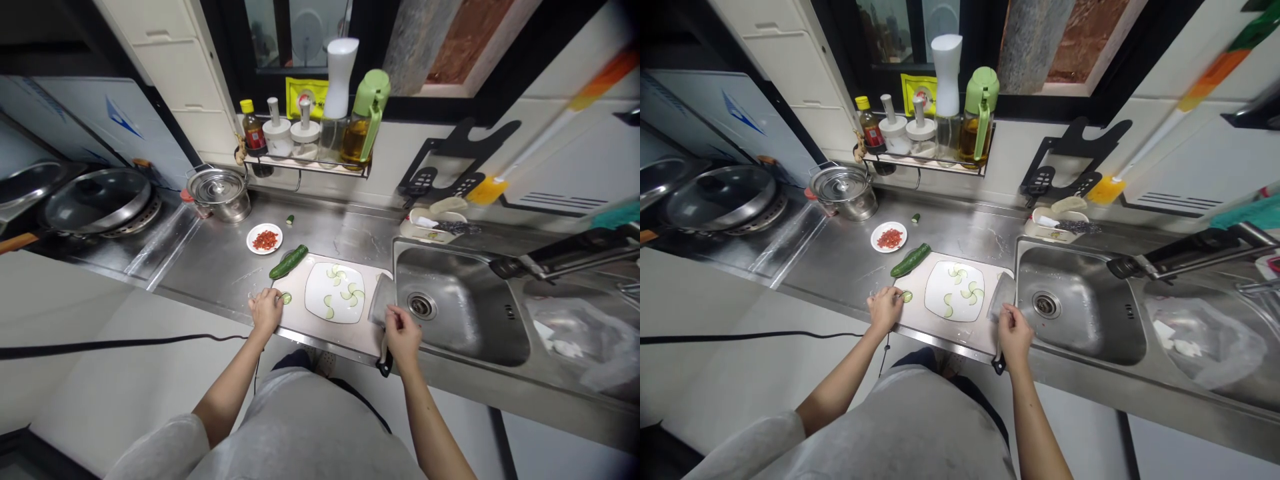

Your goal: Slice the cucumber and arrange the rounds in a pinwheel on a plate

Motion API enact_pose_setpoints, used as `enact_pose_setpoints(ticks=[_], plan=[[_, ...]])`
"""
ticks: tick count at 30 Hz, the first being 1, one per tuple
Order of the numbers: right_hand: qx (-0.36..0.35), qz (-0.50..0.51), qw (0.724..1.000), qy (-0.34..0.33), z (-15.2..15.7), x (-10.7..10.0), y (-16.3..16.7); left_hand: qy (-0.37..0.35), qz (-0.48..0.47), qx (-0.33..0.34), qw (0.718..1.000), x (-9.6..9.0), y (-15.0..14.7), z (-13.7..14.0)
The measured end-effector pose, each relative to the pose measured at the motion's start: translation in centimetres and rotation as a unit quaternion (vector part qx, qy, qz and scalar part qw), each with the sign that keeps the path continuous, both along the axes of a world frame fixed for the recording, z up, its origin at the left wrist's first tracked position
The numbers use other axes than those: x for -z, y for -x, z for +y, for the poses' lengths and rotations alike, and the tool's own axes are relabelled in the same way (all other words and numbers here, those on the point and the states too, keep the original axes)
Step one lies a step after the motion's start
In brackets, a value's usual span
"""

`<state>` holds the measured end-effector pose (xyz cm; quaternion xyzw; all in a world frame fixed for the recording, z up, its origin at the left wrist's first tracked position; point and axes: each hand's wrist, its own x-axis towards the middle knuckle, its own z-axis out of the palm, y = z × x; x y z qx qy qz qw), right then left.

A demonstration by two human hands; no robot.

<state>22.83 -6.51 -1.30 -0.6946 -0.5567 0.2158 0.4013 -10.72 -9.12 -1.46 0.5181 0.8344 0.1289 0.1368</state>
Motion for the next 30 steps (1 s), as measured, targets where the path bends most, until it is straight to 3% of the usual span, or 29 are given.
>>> enact_pose_setpoints(ticks=[6, 10, 14, 17, 20, 23, 26, 30], plan=[[-0.037, -0.009, 0.999, 0.014, -0.2, -1.0, 1.3, -0.047, -0.137, -0.029, 0.989, -1.0, -0.6, 0.0], [-0.133, -0.008, 0.991, 0.01, 0.1, -3.3, 4.4, -0.098, -0.251, -0.002, 0.963, -2.3, -1.8, 0.4], [-0.259, -0.014, 0.965, -0.023, 0.9, -6.4, 8.3, -0.132, -0.337, 0.047, 0.931, -4.2, -3.4, 1.4], [-0.308, -0.041, 0.949, -0.05, 1.5, -8.0, 10.3, -0.137, -0.385, 0.091, 0.908, -5.7, -4.5, 2.1], [-0.324, -0.051, 0.943, -0.058, 1.9, -8.2, 11.0, -0.138, -0.431, 0.111, 0.885, -6.6, -5.6, 2.4], [-0.324, -0.029, 0.943, -0.068, 2.2, -7.6, 10.9, -0.155, -0.484, 0.077, 0.858, -6.8, -6.5, 2.3], [-0.309, 0.004, 0.948, -0.084, 2.4, -7.0, 10.4, -0.121, -0.575, -0.002, 0.809, -6.9, -7.4, 2.0], [-0.298, 0.031, 0.95, -0.092, 2.4, -6.7, 10.1, -0.004, -0.727, -0.07, 0.683, -7.3, -8.3, 1.8]])
